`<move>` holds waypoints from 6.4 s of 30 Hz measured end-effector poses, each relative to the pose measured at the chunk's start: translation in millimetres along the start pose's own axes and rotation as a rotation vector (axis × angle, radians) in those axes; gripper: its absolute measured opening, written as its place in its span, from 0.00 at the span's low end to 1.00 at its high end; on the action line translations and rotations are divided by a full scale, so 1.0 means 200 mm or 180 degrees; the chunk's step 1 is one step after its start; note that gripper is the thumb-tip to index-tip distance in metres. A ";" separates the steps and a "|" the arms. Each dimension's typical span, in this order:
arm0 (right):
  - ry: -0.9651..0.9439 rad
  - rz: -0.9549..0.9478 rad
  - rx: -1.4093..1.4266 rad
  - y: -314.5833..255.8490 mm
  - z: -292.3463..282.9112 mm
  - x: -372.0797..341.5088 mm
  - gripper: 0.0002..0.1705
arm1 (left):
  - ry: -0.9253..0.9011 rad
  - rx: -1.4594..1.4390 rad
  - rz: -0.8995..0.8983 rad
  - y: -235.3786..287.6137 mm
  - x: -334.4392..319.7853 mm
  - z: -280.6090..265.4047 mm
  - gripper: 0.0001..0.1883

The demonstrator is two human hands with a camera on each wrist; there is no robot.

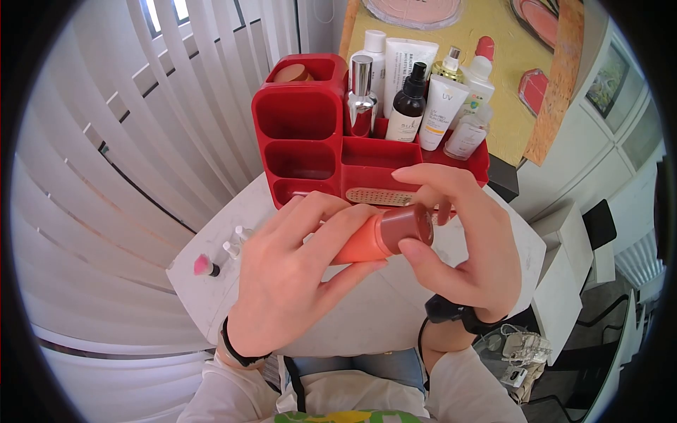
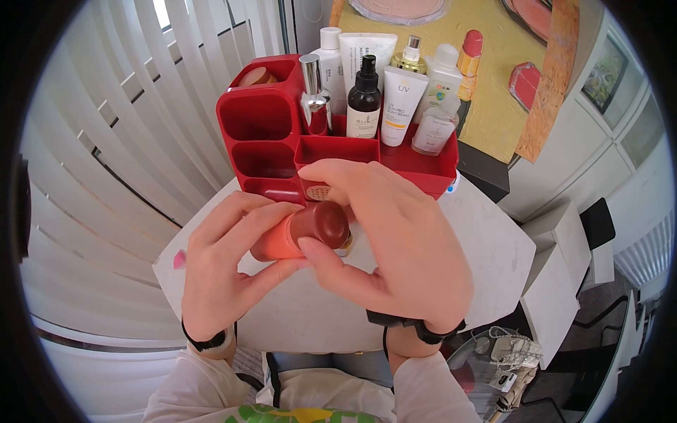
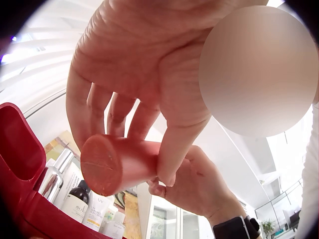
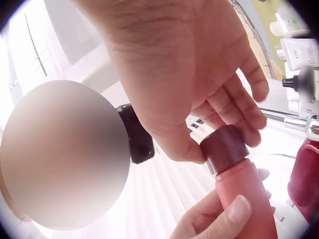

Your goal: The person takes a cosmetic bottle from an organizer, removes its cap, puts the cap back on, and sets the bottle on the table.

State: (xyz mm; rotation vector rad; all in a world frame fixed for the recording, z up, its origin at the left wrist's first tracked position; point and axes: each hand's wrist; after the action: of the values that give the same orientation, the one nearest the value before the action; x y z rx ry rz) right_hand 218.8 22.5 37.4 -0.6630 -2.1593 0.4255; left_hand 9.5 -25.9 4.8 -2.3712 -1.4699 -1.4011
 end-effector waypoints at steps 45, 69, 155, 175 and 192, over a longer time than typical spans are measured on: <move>0.0179 -0.1183 0.0361 0.06 -0.09 -0.04 0.27 | 0.0420 -0.1373 -0.0077 -0.05 0.01 -0.04 0.22; 0.0227 -0.1015 0.0252 0.04 -0.06 -0.04 0.28 | 0.0798 -0.1235 0.0043 -0.06 0.01 -0.04 0.20; -0.0118 -0.0210 0.0183 0.00 0.00 -0.03 0.31 | 0.1379 0.0755 0.0732 -0.07 0.03 -0.01 0.19; -0.0173 -0.0099 0.0154 -0.01 0.01 -0.03 0.31 | 0.1152 0.0869 0.0784 -0.03 0.02 -0.04 0.21; -0.0182 -0.0077 0.0172 0.00 0.01 -0.03 0.31 | 0.1311 0.1340 0.1110 -0.02 0.01 -0.03 0.20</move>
State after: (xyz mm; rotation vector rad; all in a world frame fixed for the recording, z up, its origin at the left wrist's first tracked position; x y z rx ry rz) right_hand 220.6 18.3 33.3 -0.6009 -2.1993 0.4935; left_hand 2.8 -26.2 8.6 -1.8327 -1.0534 -1.2436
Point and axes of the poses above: each hand's wrist, its own x-axis towards the middle knuckle, its own z-axis out of the palm, y = z × x, and after that the axes turned 4 degrees about y, right-handed
